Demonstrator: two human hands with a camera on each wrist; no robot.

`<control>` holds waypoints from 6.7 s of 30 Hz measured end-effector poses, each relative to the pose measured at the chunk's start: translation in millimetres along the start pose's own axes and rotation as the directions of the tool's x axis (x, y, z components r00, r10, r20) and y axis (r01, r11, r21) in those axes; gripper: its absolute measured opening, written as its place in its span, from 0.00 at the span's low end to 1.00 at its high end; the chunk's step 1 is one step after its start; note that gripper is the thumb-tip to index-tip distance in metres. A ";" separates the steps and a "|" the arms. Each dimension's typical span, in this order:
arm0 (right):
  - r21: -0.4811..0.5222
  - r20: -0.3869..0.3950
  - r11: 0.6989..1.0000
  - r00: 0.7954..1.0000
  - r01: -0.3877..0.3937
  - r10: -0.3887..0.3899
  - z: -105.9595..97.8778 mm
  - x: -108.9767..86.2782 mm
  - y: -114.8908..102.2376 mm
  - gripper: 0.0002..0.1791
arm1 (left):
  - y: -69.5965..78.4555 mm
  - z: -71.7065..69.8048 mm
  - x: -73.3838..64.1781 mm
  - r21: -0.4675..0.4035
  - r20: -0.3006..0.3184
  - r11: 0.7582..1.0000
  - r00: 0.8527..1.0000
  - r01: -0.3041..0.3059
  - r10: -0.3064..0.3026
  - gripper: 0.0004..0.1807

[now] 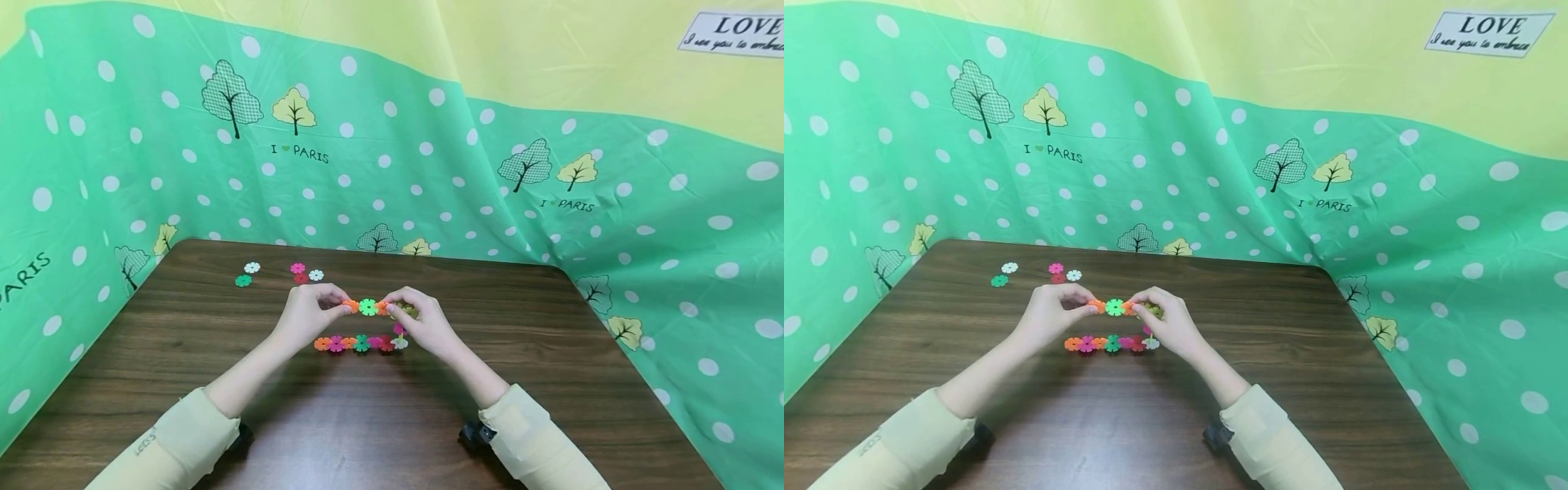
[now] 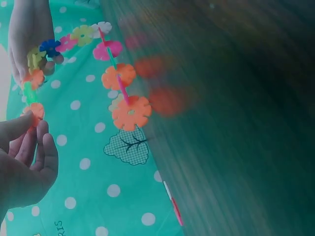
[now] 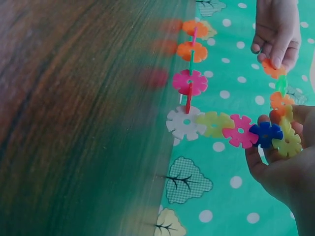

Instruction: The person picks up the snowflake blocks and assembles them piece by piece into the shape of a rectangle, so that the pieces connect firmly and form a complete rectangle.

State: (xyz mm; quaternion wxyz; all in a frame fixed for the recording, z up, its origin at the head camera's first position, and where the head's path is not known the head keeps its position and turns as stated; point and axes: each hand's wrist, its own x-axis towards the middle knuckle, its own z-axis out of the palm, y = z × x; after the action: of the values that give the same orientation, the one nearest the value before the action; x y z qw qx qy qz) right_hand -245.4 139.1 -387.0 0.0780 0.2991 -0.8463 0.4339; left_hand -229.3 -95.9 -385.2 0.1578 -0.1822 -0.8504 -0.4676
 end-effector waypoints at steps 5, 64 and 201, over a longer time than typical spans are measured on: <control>0.015 0.013 0.999 0.999 0.032 -0.032 -0.4 -0.5 3.2 0.08 | 0.7 3.2 0.6 0.013 0.018 1.000 1.000 -0.018 0.018 0.06; 0.044 0.026 0.999 0.999 -0.022 0.021 -3.3 1.0 3.2 0.08 | -18.9 -27.9 18.9 0.076 0.176 0.995 0.983 -0.062 0.048 0.21; -0.037 0.031 0.999 0.999 0.016 -0.015 -7.8 0.0 -1.0 0.08 | -10.4 -21.3 9.5 -0.251 0.186 0.927 0.954 0.277 -0.235 0.08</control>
State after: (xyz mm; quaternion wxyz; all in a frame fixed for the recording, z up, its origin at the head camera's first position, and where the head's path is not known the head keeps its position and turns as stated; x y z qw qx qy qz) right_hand -245.8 144.7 -381.5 0.0738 0.3107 -0.8531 0.4127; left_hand -240.4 -117.7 -377.8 0.0030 -0.1246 -0.8035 -0.5822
